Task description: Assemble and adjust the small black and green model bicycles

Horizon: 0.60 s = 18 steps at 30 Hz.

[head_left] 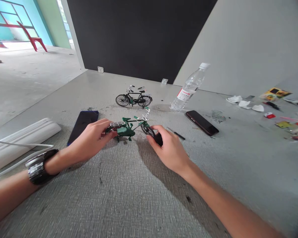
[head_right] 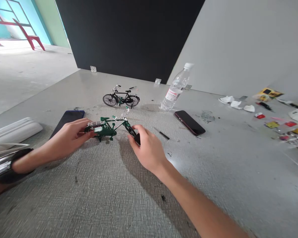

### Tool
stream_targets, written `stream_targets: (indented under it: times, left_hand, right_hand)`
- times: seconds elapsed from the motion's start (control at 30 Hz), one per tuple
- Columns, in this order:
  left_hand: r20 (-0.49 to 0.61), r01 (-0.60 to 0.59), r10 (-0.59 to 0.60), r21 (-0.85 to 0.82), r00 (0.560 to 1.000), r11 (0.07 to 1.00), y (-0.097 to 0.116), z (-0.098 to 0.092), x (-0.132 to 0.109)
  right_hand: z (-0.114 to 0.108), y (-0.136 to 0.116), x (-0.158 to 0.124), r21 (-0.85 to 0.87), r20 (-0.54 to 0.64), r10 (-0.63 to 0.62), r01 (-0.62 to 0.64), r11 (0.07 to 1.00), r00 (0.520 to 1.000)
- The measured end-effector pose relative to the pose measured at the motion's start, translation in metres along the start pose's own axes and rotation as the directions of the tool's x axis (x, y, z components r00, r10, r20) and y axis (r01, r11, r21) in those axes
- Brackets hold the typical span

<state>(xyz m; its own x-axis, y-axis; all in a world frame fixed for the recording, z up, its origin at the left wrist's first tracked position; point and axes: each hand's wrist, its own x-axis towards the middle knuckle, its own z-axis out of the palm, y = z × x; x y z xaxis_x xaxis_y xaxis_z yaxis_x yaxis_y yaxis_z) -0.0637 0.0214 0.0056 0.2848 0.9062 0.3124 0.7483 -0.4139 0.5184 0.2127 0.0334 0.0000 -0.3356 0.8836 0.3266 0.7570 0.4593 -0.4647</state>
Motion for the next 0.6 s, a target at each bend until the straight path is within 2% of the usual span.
stream_targets:
  times: [0.2, 0.3, 0.33, 0.37, 0.43, 0.5, 0.57, 0.6]
  left_hand:
    - [0.007, 0.018, -0.018, 0.037, 1.0, 0.999, -0.001, 0.0, 0.0]
    - [-0.003, -0.006, 0.007, 0.046, 1.0, 0.999, -0.001, 0.001, -0.001]
    - [-0.011, -0.021, 0.022, 0.048, 1.0, 0.999, -0.001, 0.001, -0.001]
    - [-0.016, -0.038, 0.038, 0.051, 0.999, 0.998, 0.0, 0.001, -0.001]
    - [-0.028, -0.073, 0.074, 0.048, 0.997, 0.996, 0.001, 0.002, -0.001]
    - [-0.03, -0.095, 0.096, 0.036, 0.995, 0.995, 0.002, 0.003, -0.001]
    - [-0.031, -0.101, 0.102, 0.027, 0.994, 0.995, 0.003, 0.003, -0.001]
    - [-0.03, -0.1, 0.101, 0.027, 0.994, 0.995, 0.003, 0.003, -0.002]
  right_hand:
    - [-0.002, 0.0, -0.001, -0.032, -0.045, -0.017, 0.015, 0.999, 0.999]
    - [-0.013, -0.012, -0.005, -0.027, -0.106, -0.156, 0.154, 0.988, 0.982]
    - [-0.016, -0.017, -0.007, -0.001, -0.063, -0.26, 0.26, 0.966, 0.964]
    - [-0.018, -0.022, -0.011, 0.04, 0.029, -0.38, 0.378, 0.925, 0.925]
    - [-0.017, -0.031, -0.02, 0.145, 0.206, -0.533, 0.513, 0.846, 0.821]
    - [-0.009, -0.035, -0.033, 0.158, 0.299, -0.573, 0.553, 0.818, 0.763]
    - [0.002, -0.035, -0.044, 0.078, 0.272, -0.615, 0.62, 0.781, 0.74]
    - [0.007, -0.034, -0.048, 0.062, 0.276, -0.608, 0.617, 0.784, 0.745]
